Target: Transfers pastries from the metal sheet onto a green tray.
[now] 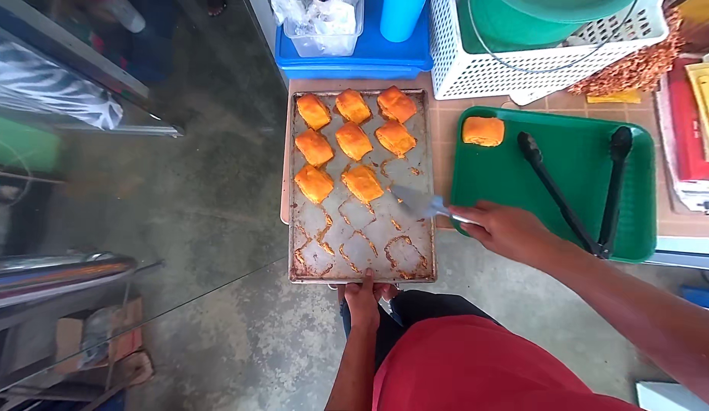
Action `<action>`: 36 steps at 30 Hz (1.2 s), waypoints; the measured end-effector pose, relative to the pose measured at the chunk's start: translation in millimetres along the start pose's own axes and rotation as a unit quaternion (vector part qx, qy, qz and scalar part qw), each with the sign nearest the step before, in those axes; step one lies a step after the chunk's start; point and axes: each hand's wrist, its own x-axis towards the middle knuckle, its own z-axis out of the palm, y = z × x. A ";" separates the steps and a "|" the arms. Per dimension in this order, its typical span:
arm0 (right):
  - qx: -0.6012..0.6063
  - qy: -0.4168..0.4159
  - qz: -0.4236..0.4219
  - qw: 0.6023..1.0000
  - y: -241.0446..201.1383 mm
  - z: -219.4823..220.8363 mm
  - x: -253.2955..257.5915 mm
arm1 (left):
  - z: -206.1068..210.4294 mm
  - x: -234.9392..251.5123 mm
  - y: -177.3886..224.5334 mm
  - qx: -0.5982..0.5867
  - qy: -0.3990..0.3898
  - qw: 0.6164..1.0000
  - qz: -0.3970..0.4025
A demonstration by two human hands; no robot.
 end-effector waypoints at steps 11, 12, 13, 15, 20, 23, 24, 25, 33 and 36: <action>0.042 -0.038 -0.028 0.998 -78.3 22.4 64.6 | 2.5 -1.3 -3.7 0.001 0.007 1.000 0.013; 0.050 -0.039 -0.034 0.997 -68.7 26.2 52.3 | 2.4 -0.1 -4.0 0.001 0.004 1.000 0.013; 0.057 -0.041 -0.040 0.997 -57.3 33.2 37.9 | 2.3 0.7 -4.2 0.000 0.002 1.000 0.013; 0.064 -0.027 -0.067 0.995 -36.4 59.4 12.2 | 1.9 0.4 -4.2 0.000 -0.002 1.000 0.007; 0.105 0.044 -0.109 0.987 -31.4 92.4 9.5 | 0.7 -6.4 3.5 -0.014 -0.016 1.000 -0.016; 0.124 0.192 -0.011 0.973 25.3 66.8 16.6 | -2.9 -8.8 5.5 -0.031 -0.024 0.999 -0.032; 0.108 0.226 0.058 0.966 56.8 53.0 14.0 | -4.6 -9.3 5.9 -0.037 -0.025 0.999 -0.028; 0.105 0.240 0.140 0.955 89.6 38.7 8.7 | -5.9 -9.8 6.4 -0.039 -0.023 0.999 -0.019; 0.166 0.203 0.443 0.857 222.7 31.6 -19.5 | -6.1 -8.1 11.5 -0.005 0.041 0.998 0.038; 0.187 0.193 0.461 0.846 236.4 31.5 -28.5 | -6.0 -7.4 10.7 -0.005 0.040 0.998 0.041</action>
